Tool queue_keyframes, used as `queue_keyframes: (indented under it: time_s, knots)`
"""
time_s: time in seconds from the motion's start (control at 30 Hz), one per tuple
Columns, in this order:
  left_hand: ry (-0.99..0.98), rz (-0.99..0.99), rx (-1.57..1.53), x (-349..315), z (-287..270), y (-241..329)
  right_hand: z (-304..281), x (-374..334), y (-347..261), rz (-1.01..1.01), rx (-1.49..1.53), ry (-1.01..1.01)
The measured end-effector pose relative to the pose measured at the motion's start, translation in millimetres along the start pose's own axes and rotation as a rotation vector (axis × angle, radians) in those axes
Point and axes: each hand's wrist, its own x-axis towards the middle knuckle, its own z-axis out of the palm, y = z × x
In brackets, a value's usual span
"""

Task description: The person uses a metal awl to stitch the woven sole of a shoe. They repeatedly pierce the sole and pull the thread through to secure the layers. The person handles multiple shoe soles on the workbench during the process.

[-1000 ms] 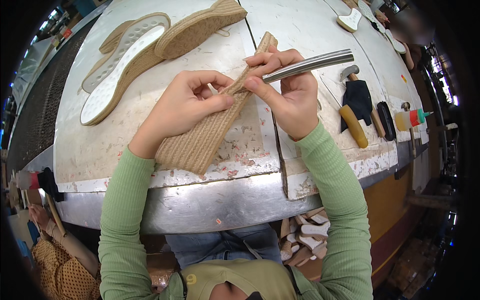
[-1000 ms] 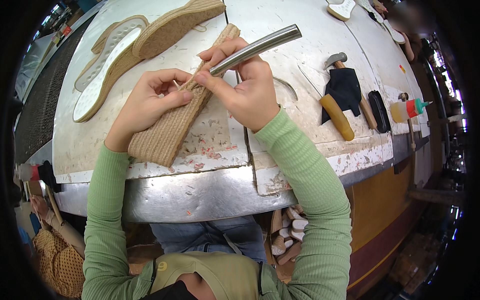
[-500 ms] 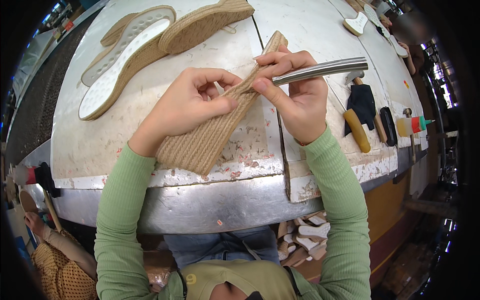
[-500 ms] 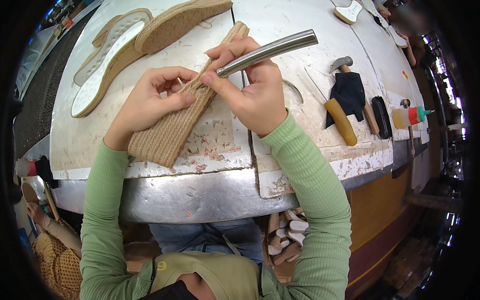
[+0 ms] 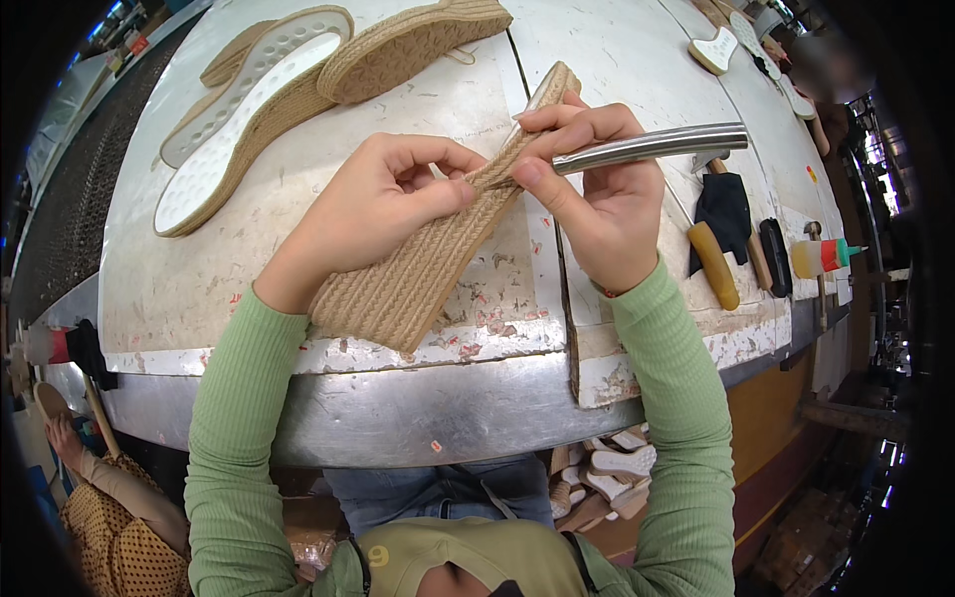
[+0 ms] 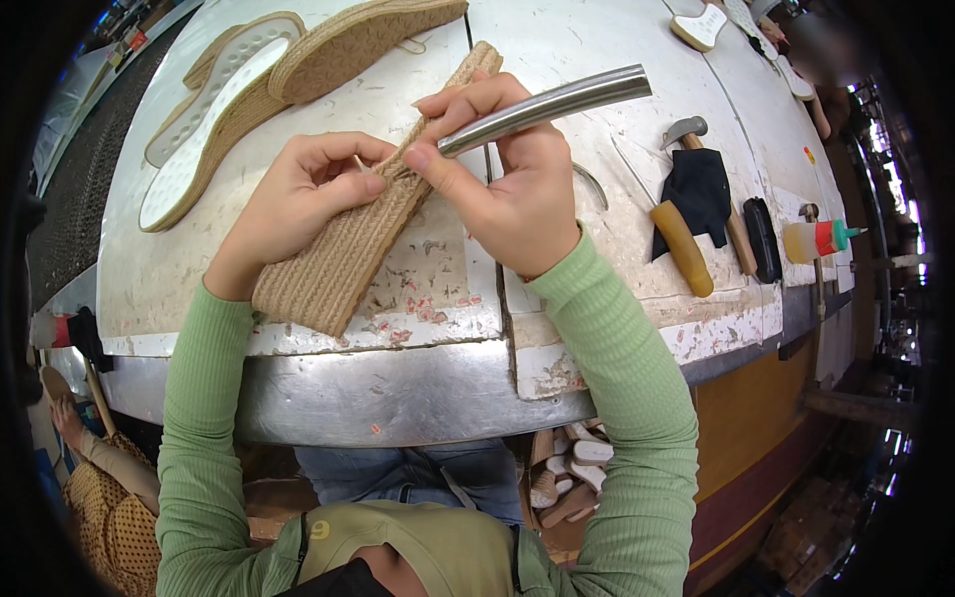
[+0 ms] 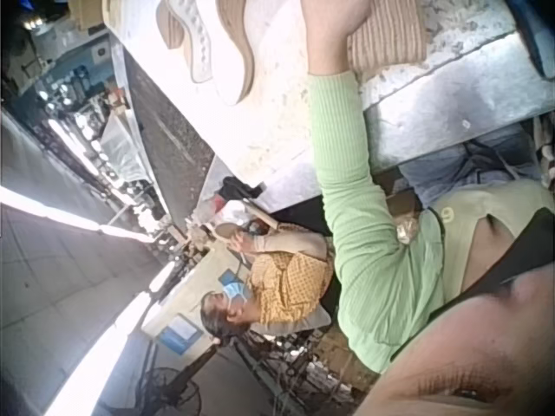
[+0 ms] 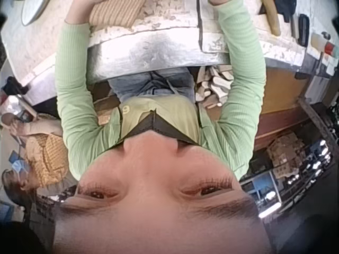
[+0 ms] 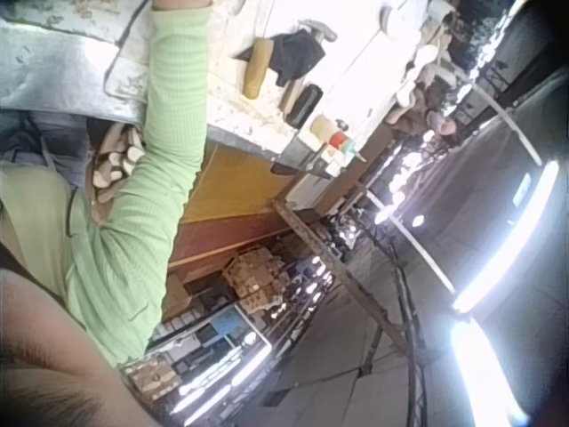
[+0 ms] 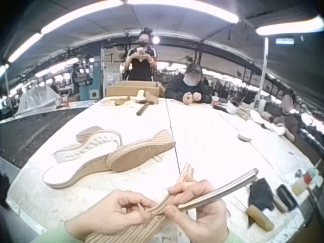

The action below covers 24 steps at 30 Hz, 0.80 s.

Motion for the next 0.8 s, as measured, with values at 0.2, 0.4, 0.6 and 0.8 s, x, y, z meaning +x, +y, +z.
queue_keyframes:
  time_s: [0.2,0.4,0.6,0.8]
  knots:
    - [-0.047,-0.033,0.037,-2.6,-3.5,6.2,0.1,0.0,0.8,-0.007,-0.033,0.003]
    - [-0.043,-0.046,0.052,-2.1,-3.2,5.0,0.8,-1.2,3.6,-0.034,-0.037,0.011]
    - [0.015,0.014,0.07,-2.7,1.0,3.3,4.5,-3.0,3.6,-0.031,-0.035,0.043]
    - [-0.021,0.0,0.142,-3.2,-1.1,5.7,9.4,-5.1,5.8,-0.089,-0.077,0.08]
